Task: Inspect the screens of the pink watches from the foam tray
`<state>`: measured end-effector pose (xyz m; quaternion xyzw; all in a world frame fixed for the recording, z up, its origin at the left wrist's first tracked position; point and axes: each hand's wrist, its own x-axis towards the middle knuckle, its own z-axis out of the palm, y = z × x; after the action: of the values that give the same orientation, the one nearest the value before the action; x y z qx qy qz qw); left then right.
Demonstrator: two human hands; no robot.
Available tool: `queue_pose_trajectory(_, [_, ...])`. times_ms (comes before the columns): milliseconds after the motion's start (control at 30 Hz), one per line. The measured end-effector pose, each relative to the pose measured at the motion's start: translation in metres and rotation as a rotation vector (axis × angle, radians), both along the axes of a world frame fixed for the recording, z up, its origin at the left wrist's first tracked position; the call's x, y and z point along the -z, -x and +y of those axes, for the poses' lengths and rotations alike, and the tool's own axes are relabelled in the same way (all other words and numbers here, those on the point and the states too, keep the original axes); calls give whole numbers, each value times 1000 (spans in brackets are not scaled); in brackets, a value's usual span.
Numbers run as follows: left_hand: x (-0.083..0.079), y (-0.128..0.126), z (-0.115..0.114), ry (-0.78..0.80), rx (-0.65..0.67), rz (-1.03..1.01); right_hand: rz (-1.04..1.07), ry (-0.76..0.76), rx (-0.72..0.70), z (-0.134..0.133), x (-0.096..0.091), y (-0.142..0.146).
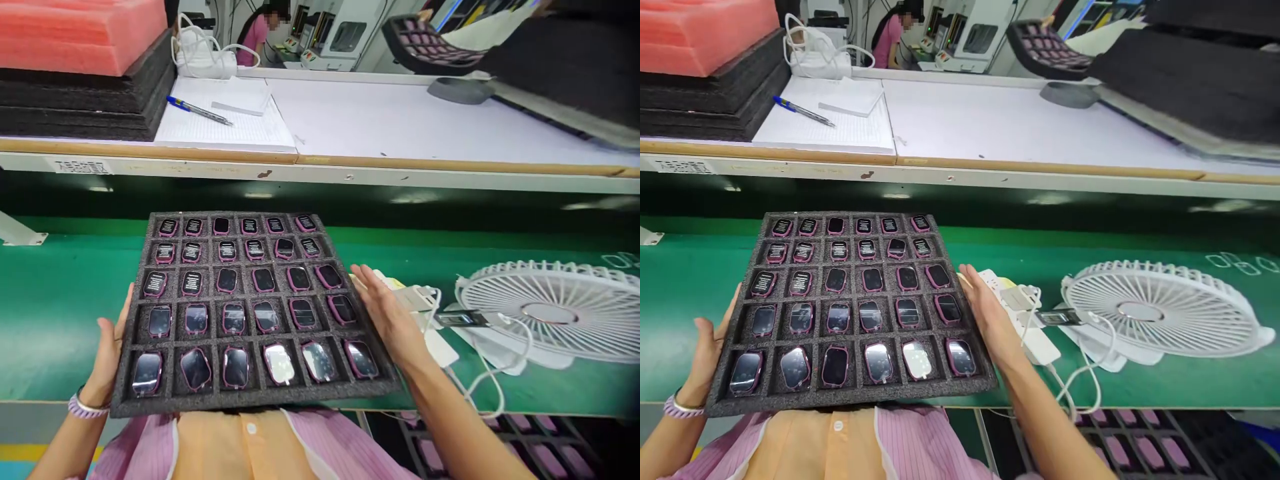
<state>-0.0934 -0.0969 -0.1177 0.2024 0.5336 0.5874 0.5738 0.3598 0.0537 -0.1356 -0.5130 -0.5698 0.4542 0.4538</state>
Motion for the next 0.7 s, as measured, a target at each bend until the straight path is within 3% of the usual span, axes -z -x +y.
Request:
queue_pose_trajectory(100, [-13,-6,2,40,-16,21,216,172,52,-41,13,-2])
queue_pose_trajectory(200, [-23,-6,11,79,-12,89,401,350,102,-58,12,6])
queue_pose_trajectory(467, [-26,19,57,-14,-17,163,536,351,69,-37,3,42])
queue_pose_trajectory(700, [-23,19,50,10,76,372,477,414,23,-39,5,34])
